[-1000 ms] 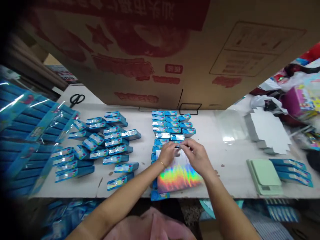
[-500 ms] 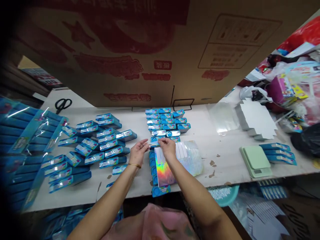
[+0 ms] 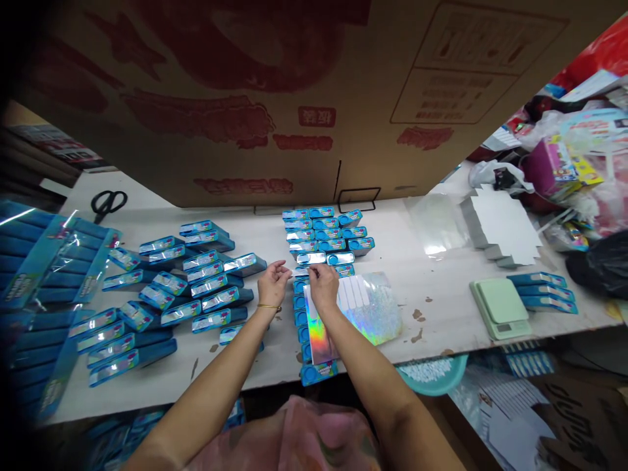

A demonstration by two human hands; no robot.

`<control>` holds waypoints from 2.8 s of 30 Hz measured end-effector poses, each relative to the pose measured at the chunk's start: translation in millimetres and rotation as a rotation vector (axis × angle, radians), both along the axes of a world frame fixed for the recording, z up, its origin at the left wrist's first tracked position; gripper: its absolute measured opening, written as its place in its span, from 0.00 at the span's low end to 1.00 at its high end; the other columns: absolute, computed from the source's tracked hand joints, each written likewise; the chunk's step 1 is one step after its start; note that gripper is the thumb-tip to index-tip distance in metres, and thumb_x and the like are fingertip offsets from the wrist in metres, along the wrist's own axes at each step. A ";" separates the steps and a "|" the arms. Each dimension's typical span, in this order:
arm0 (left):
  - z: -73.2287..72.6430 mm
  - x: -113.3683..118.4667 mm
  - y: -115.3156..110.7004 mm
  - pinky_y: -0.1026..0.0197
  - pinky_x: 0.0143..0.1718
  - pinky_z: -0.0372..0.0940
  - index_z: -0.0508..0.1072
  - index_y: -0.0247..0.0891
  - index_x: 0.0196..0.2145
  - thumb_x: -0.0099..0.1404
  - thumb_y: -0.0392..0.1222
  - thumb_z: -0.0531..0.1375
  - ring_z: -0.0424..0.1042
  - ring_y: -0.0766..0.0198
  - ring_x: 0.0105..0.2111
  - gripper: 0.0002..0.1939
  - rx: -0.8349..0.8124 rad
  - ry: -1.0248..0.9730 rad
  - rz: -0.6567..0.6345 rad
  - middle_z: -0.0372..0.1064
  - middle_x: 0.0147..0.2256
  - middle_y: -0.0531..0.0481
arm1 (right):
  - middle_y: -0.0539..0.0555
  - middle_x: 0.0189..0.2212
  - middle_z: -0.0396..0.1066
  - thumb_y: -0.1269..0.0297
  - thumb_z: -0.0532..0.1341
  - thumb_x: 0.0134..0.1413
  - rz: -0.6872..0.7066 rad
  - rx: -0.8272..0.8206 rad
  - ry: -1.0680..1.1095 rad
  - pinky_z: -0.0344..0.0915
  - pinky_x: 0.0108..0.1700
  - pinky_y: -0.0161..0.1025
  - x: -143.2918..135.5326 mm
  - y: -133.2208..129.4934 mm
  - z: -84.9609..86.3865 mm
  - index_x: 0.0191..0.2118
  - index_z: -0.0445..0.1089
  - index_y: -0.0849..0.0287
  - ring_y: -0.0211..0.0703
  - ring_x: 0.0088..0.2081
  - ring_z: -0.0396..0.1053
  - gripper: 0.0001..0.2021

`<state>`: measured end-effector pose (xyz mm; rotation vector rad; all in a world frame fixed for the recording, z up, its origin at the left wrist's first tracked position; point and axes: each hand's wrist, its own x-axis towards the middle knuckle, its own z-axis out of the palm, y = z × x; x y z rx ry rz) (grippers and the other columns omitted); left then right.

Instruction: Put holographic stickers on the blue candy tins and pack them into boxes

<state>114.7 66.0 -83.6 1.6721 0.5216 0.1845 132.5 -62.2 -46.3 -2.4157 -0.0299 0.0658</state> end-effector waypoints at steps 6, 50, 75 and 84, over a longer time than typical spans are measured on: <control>-5.1 3.5 -6.4 0.64 0.31 0.64 0.66 0.35 0.40 0.50 0.37 0.57 0.67 0.70 0.24 0.17 -0.041 0.046 0.030 0.64 0.26 0.54 | 0.56 0.35 0.68 0.66 0.50 0.54 0.089 -0.202 -0.015 0.53 0.42 0.39 3.9 -4.8 0.2 0.40 0.67 0.61 0.45 0.39 0.60 0.12; 24.2 7.2 -9.5 0.61 0.34 0.62 0.71 0.40 0.38 0.51 0.36 0.59 0.65 0.68 0.24 0.14 0.497 0.113 -0.343 0.68 0.36 0.49 | 0.60 0.41 0.66 0.70 0.53 0.51 0.952 -0.610 0.138 0.57 0.37 0.34 76.6 3.8 40.5 0.36 0.69 0.64 0.44 0.40 0.64 0.10; 29.0 13.4 -5.2 0.65 0.33 0.62 0.72 0.41 0.38 0.47 0.36 0.62 0.66 0.71 0.24 0.17 0.414 0.258 -0.342 0.70 0.35 0.53 | 0.59 0.36 0.69 0.72 0.52 0.52 0.703 -0.623 0.243 0.57 0.35 0.36 61.1 3.0 39.1 0.42 0.64 0.62 0.46 0.39 0.66 0.12; 23.2 12.1 -4.0 0.66 0.32 0.62 0.72 0.40 0.38 0.48 0.37 0.62 0.66 0.72 0.23 0.17 0.402 0.224 -0.342 0.70 0.34 0.53 | 0.58 0.41 0.64 0.71 0.47 0.56 0.798 -0.730 -0.138 0.53 0.39 0.42 25.7 -33.3 38.7 0.47 0.62 0.55 0.47 0.41 0.60 0.15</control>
